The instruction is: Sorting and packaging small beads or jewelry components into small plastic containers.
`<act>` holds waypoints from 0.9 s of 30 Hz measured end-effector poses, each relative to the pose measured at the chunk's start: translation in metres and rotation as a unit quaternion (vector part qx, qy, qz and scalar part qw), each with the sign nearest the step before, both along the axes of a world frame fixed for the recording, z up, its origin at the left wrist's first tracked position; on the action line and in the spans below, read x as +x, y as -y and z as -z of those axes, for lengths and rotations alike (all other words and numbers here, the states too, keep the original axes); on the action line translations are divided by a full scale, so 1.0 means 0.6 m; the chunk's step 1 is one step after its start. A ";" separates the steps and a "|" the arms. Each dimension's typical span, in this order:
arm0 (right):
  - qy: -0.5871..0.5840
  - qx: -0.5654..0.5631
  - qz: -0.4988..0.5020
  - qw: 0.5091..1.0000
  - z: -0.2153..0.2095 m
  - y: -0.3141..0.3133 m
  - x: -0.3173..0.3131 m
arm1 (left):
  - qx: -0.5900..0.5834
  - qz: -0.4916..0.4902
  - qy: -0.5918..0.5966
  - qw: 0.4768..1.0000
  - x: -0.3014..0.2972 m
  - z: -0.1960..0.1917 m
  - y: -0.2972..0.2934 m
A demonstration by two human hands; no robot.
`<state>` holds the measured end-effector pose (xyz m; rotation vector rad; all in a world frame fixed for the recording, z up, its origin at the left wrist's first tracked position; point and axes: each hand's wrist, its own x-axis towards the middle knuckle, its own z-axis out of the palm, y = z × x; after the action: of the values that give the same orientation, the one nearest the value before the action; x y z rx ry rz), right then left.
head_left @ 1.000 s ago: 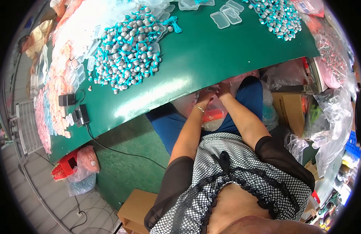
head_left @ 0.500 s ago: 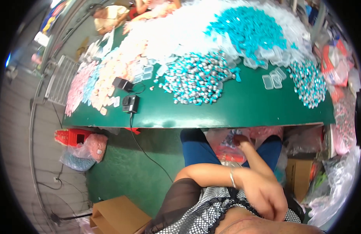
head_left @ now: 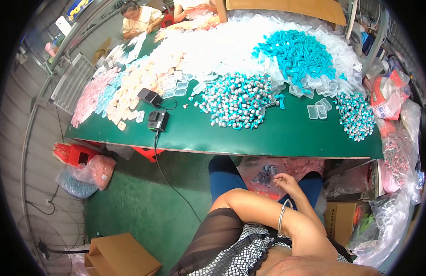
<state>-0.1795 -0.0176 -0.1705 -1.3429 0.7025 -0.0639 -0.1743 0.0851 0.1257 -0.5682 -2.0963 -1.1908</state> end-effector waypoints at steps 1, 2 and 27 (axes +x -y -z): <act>0.041 -0.012 -0.022 0.999 -0.035 0.006 -0.015 | -0.009 0.016 -0.009 1.000 -0.002 0.001 -0.002; 0.090 -0.024 -0.060 0.994 -0.074 0.010 -0.021 | -0.010 0.015 -0.009 1.000 -0.012 0.003 -0.011; -0.001 -0.720 0.091 0.688 -0.255 0.239 0.106 | 0.006 -0.074 -0.136 0.988 0.014 -0.050 -0.058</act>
<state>-0.1159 -0.1612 -0.0174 -2.7648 0.7724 -0.9526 -0.1662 0.1198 0.1558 -0.5275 -1.8627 -0.9828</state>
